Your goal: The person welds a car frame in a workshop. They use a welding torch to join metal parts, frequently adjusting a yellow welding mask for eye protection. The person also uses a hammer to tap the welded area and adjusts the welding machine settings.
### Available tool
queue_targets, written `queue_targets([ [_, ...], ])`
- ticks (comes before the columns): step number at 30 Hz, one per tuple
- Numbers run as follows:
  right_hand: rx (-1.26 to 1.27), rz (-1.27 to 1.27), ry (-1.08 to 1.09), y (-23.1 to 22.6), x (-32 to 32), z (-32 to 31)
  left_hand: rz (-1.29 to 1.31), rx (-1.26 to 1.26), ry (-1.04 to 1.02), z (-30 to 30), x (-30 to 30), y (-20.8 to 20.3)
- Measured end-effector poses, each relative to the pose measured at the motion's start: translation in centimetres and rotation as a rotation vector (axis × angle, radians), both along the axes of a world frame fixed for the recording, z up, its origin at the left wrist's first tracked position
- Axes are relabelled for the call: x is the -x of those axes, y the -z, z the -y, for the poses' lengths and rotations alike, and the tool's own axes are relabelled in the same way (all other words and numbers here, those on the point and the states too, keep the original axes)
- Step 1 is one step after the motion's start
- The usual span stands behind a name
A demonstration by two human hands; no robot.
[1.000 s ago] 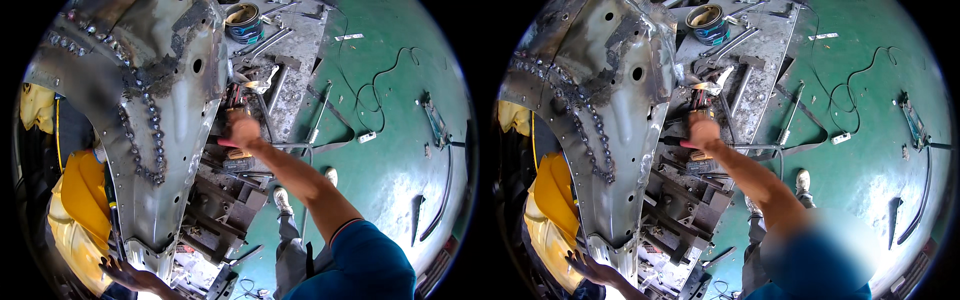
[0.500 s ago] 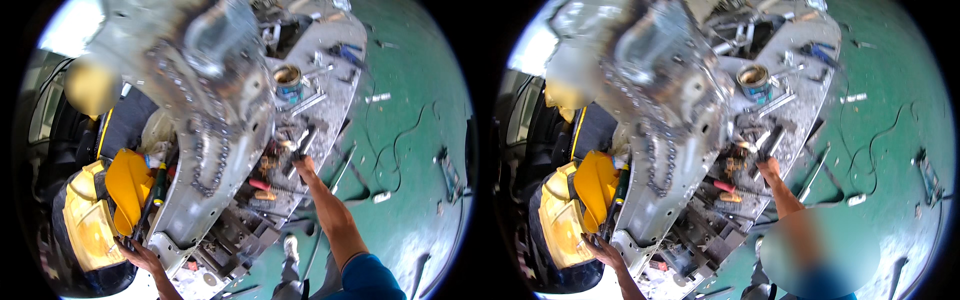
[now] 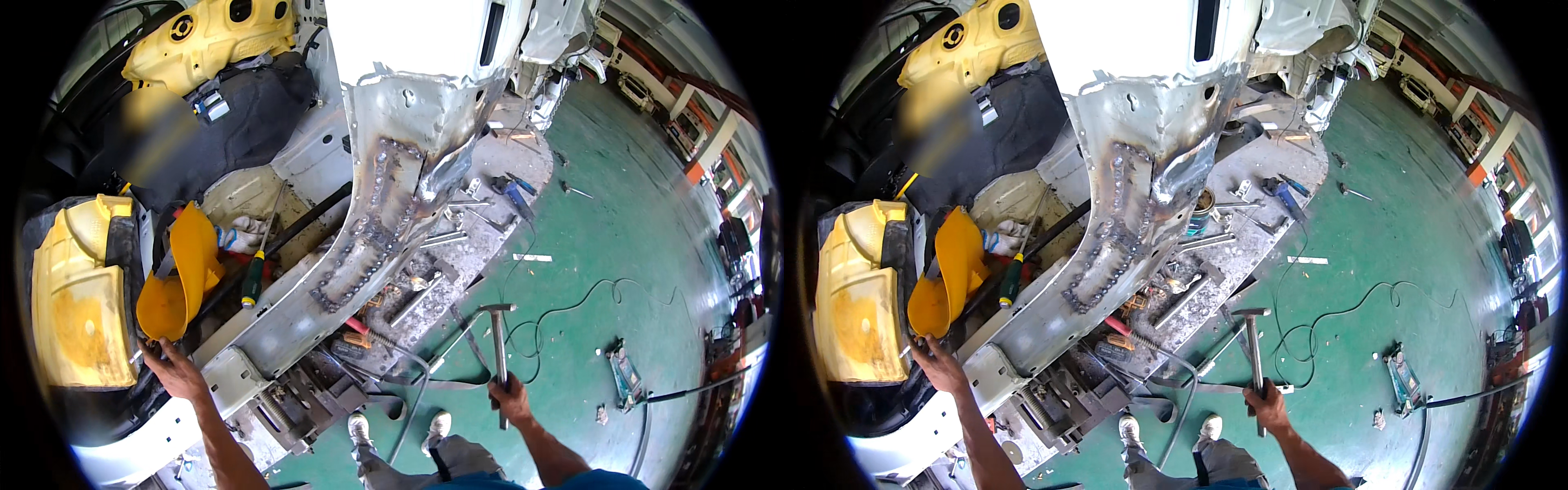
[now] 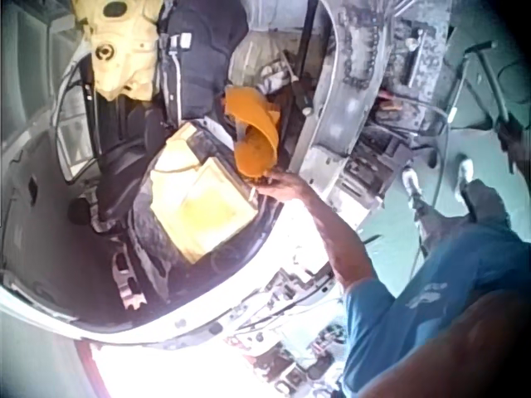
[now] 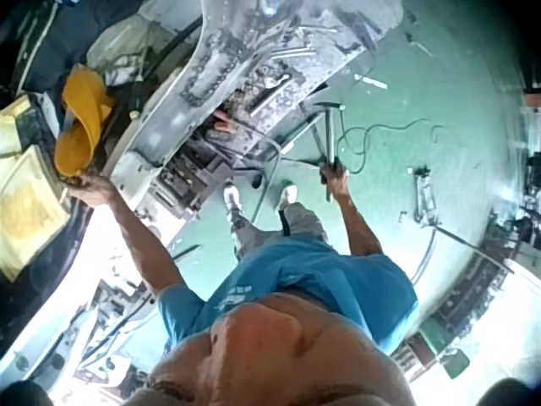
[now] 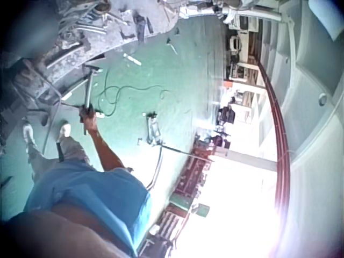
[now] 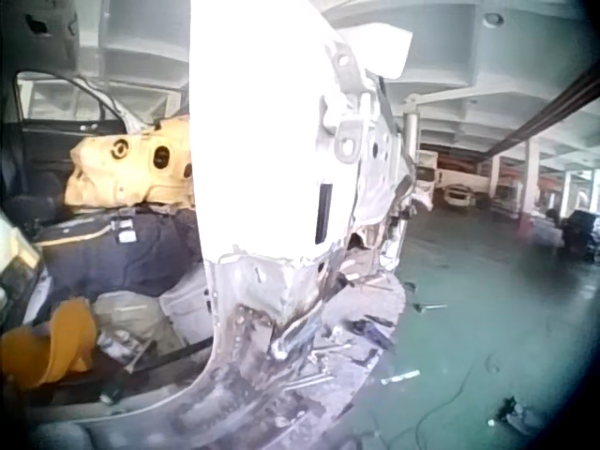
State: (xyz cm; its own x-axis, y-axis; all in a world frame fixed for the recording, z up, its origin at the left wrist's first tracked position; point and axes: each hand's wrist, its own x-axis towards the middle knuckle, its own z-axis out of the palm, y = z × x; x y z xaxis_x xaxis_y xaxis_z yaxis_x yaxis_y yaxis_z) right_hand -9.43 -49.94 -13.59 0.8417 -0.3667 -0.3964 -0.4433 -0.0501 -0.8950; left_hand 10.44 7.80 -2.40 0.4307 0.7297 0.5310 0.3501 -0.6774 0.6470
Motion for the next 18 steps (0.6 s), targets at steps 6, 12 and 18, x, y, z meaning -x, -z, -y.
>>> queue_targets([
  [6, 0.672, 0.463, -0.466, -15.0, -10.2, -2.7, -0.098, -0.207, -0.094, 0.4, -0.5, -0.3],
  [12, 1.070, 0.688, -0.598, -21.4, -18.1, -4.9, -0.149, -0.221, -0.104, 0.9, -0.8, -0.7],
  [18, 1.148, 0.642, -0.523, -22.5, -19.7, -4.9, -0.204, -0.217, -0.122, 1.0, -0.5, -0.7],
])
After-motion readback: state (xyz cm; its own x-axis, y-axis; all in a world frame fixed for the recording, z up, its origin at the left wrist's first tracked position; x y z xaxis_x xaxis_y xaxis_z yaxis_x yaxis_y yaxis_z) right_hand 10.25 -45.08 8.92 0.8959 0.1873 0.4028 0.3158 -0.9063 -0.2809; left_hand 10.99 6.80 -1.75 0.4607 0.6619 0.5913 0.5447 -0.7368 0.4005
